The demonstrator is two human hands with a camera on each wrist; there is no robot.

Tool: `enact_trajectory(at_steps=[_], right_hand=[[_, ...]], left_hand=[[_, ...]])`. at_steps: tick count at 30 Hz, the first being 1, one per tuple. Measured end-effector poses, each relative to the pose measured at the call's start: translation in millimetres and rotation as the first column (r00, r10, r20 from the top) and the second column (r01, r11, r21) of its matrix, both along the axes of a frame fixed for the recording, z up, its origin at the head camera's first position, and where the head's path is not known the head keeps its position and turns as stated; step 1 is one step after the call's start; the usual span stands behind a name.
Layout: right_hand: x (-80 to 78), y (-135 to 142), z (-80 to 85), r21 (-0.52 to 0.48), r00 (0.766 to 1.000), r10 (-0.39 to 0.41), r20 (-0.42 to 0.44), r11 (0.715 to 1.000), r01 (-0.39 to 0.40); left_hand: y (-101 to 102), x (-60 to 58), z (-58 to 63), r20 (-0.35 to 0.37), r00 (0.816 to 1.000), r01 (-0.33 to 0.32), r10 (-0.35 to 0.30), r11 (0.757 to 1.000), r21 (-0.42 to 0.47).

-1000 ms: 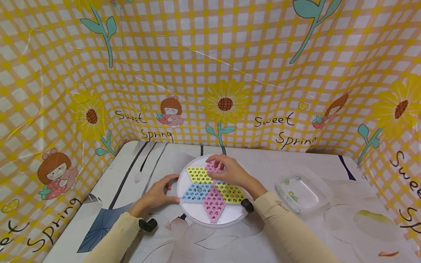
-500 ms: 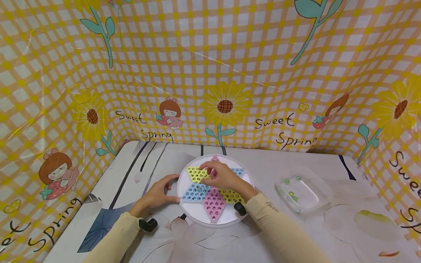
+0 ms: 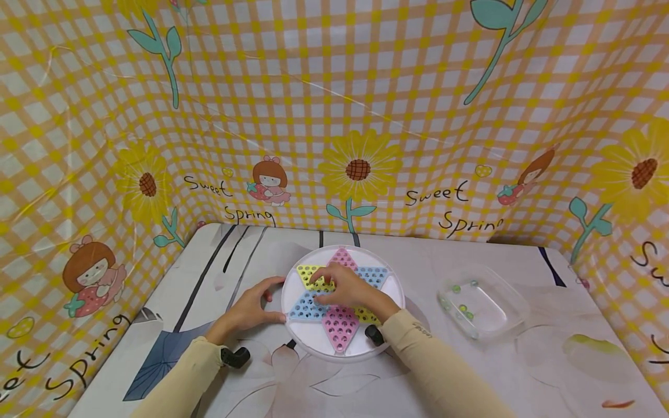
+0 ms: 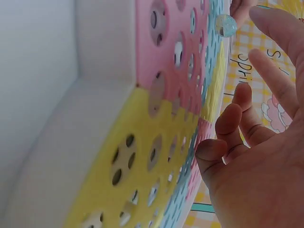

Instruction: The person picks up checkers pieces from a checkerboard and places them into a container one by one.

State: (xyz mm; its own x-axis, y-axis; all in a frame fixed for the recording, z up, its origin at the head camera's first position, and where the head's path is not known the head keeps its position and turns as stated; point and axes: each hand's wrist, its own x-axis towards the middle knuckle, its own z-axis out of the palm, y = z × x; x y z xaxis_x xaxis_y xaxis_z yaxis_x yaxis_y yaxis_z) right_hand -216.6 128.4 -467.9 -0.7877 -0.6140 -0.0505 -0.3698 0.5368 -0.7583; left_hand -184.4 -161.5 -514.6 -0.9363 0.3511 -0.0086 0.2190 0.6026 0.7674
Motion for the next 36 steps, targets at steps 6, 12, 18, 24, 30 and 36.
enact_trajectory(at_steps=[6,12,18,24,30,36], right_hand=[[-0.1,-3.8,-5.7,0.025,1.000,0.024,-0.013,0.999,-0.024],[0.1,-3.8,-6.5,0.059,0.999,0.045,-0.023,0.997,-0.043],[1.1,-3.5,-7.1,0.092,0.998,0.053,-0.040,0.995,-0.049],[1.0,-2.3,-8.8,0.087,0.996,0.067,-0.064,0.994,-0.062],[0.9,-2.9,-9.7,0.093,0.996,0.060,-0.063,0.994,-0.054],[0.2,-3.2,-10.8,0.100,0.996,0.058,-0.066,0.994,-0.051]], left_hand=[[-1.3,0.9,-0.2,-0.003,1.000,0.011,-0.011,1.000,-0.005],[-1.2,0.9,0.5,-0.025,1.000,0.014,-0.015,1.000,-0.010],[-1.2,0.7,-0.1,-0.019,1.000,0.012,-0.012,1.000,-0.014],[-1.5,1.3,-0.3,-0.004,1.000,0.006,-0.006,1.000,-0.012],[-1.1,1.3,-0.3,-0.014,1.000,0.006,-0.006,1.000,-0.013],[-1.1,0.9,-1.5,-0.012,1.000,0.007,-0.007,1.000,-0.015]])
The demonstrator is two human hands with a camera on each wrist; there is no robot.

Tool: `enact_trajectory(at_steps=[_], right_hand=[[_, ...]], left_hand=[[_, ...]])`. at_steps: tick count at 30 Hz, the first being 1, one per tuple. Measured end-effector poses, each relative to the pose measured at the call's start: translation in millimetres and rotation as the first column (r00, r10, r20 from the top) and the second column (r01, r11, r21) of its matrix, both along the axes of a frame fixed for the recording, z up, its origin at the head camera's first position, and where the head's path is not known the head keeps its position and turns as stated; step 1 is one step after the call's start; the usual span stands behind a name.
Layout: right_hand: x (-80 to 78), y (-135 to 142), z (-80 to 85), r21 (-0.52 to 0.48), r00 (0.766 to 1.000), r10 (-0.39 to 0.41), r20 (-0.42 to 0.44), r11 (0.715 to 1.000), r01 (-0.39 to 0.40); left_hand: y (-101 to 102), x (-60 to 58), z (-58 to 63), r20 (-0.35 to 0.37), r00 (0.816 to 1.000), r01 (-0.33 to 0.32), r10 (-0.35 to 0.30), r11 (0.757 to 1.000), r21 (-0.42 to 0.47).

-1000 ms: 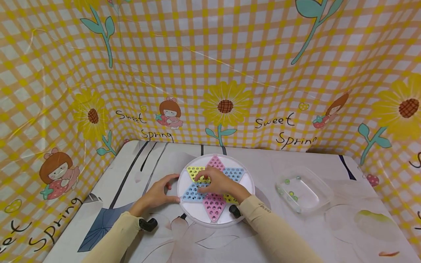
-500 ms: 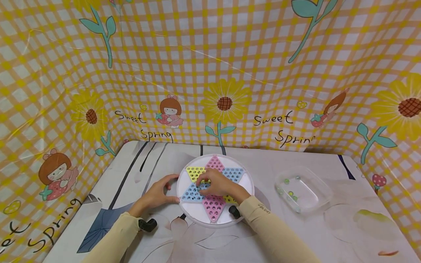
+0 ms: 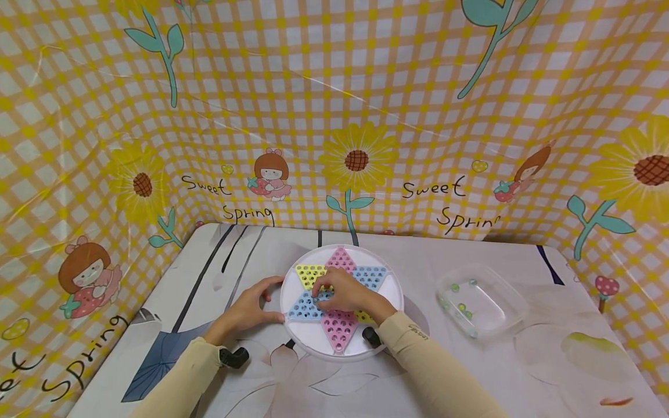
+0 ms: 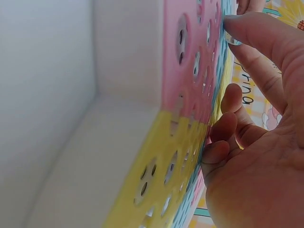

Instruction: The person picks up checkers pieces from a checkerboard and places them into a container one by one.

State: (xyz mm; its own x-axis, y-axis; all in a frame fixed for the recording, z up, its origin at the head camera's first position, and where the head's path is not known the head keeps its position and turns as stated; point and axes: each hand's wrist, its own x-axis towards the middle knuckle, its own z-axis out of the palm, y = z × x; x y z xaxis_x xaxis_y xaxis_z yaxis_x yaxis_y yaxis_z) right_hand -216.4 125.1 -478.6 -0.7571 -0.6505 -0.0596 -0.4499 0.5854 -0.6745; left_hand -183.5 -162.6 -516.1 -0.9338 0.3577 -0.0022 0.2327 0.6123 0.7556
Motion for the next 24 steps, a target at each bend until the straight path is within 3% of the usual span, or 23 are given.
enact_trajectory(at_steps=[14,24], right_hand=[[2.6,-1.0,3.7,-0.028,1.000,-0.001,0.016,1.000,0.001],[2.7,0.0,9.0,-0.100,0.998,-0.042,0.053,0.994,0.047]], left_hand=[[-0.3,-1.0,-1.9,-0.002,1.000,-0.001,0.001,1.000,0.007],[0.4,-1.0,-0.5,-0.004,1.000,-0.003,0.003,1.000,0.014]])
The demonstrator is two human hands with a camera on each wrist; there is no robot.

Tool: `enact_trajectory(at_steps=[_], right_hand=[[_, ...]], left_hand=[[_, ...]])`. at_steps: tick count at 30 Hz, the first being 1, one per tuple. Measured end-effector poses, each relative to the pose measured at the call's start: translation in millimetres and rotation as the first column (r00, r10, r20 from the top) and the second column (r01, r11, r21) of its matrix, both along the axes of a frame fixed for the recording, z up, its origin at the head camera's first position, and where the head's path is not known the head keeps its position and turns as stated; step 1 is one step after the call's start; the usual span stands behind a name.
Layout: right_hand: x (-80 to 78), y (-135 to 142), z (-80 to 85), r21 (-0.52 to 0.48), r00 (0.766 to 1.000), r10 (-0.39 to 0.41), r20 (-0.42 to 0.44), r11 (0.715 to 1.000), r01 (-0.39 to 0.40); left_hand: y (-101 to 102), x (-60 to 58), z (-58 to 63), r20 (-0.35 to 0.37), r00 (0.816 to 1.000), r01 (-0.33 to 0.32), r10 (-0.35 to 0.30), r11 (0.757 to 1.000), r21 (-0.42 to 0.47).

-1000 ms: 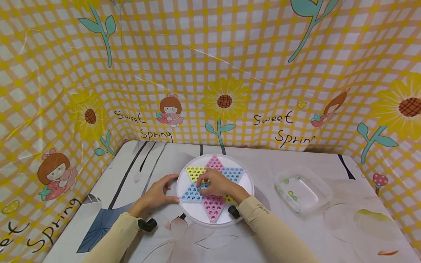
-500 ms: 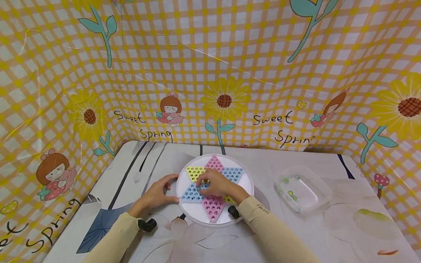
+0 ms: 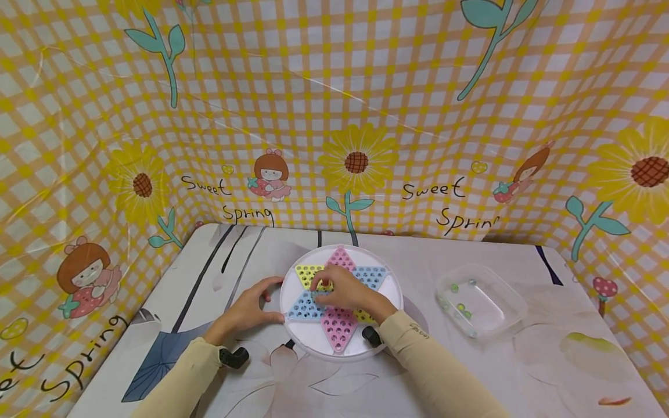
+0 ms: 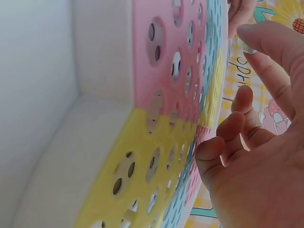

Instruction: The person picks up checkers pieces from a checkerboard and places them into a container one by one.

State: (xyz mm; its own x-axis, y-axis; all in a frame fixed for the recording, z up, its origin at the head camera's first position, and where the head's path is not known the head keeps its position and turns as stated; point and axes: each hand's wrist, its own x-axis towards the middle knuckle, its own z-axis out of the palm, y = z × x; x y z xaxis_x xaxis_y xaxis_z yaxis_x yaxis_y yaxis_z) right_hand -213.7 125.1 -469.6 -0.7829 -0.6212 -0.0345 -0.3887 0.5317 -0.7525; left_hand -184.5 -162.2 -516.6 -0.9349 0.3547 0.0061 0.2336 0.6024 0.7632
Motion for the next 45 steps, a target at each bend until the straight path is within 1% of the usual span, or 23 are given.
enact_trajectory(at_steps=[6,10,13,18,20,27,32,36,45], right_hand=[[1.1,0.4,3.1,-0.027,1.000,-0.026,-0.003,0.999,0.026],[-0.2,0.8,3.8,-0.033,0.999,-0.033,-0.034,0.999,0.032],[-1.7,1.1,4.8,-0.035,0.997,-0.034,-0.067,0.999,0.031],[-3.5,1.9,7.0,-0.047,0.994,-0.031,-0.102,0.999,0.026],[-3.7,2.8,7.8,-0.052,0.994,-0.038,-0.102,0.998,0.033],[-4.4,6.4,8.9,-0.064,0.995,-0.067,-0.072,0.996,0.062],[-6.5,7.9,8.6,-0.087,0.993,-0.070,-0.099,0.994,0.062],[-7.4,9.9,9.6,-0.108,0.988,-0.088,-0.123,0.991,0.075],[-6.4,13.3,11.1,-0.122,0.985,-0.134,-0.105,0.985,0.121]], left_hand=[[-0.9,0.1,0.0,0.015,1.000,-0.001,0.001,1.000,-0.004],[-0.7,0.8,0.5,0.026,1.000,0.000,0.000,1.000,0.000],[-0.7,0.5,0.4,0.015,1.000,0.008,-0.008,1.000,-0.002],[-0.5,-0.3,0.4,0.023,1.000,-0.003,0.003,1.000,0.002],[-0.3,-0.7,0.2,0.031,0.999,-0.010,0.010,1.000,0.004],[0.2,-1.7,-0.7,0.016,1.000,-0.003,0.003,1.000,0.005],[0.0,-1.6,-1.0,0.006,1.000,0.005,-0.005,1.000,0.003],[-0.3,-3.1,-1.5,0.001,1.000,0.008,-0.008,1.000,0.006],[-1.1,-1.5,-2.0,0.023,1.000,-0.005,0.005,1.000,0.004]])
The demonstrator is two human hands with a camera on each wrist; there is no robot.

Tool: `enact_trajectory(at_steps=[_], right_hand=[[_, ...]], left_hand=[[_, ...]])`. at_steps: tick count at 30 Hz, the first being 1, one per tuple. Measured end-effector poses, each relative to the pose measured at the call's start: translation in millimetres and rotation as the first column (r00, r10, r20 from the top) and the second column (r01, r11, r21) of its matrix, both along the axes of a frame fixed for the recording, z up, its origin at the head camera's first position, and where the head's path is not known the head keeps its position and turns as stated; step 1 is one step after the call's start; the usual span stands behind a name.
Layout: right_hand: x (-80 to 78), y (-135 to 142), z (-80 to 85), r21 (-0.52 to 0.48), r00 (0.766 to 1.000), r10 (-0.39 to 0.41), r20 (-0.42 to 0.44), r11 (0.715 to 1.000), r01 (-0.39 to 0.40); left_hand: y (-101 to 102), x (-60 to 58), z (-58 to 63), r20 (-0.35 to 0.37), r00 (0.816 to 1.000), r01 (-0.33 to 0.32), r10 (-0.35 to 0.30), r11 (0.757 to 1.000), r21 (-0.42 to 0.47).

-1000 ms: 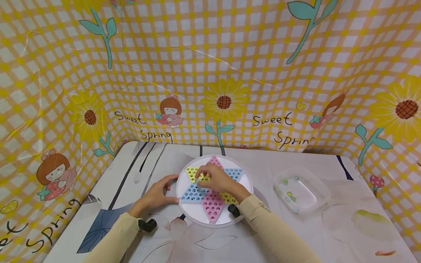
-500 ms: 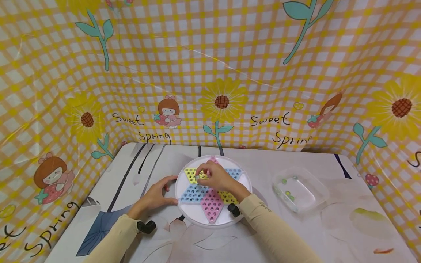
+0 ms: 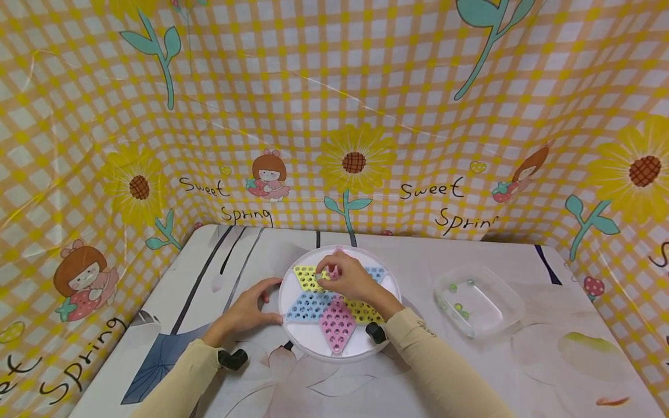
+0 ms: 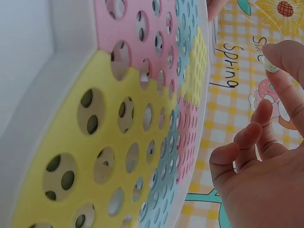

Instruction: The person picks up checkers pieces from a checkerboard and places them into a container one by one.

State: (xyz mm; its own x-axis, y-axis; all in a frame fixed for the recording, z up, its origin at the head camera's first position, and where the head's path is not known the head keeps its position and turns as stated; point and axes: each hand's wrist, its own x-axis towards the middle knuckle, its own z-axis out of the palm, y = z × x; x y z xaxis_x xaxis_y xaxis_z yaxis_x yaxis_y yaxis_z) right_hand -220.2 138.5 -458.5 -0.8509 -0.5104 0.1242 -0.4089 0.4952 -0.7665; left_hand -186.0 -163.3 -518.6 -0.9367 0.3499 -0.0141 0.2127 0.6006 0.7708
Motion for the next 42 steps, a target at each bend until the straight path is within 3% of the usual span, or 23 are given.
enact_trajectory(at_steps=[9,17,21,30,42], right_hand=[[3.3,11.3,1.4,-0.012,0.998,-0.055,-0.033,0.998,0.055],[8.4,46.7,6.1,-0.014,0.983,-0.128,-0.130,0.992,0.127],[14.4,70.6,9.2,-0.025,0.968,-0.175,-0.182,0.985,0.174],[33.0,123.6,13.2,0.015,0.929,-0.305,-0.209,0.949,0.315],[61.3,181.4,17.6,0.036,0.864,-0.395,-0.312,0.904,0.426]], left_hand=[[-0.4,-1.1,-0.4,-0.061,0.998,0.033,-0.032,0.999,0.008],[1.0,-0.9,2.0,-0.038,0.999,0.028,-0.028,1.000,0.001],[1.9,-0.9,1.3,-0.028,0.999,0.024,-0.024,1.000,0.001],[-0.1,2.8,-1.0,-0.024,1.000,0.008,-0.007,1.000,0.011],[0.0,3.3,-1.6,-0.031,0.999,0.014,-0.013,1.000,0.008]])
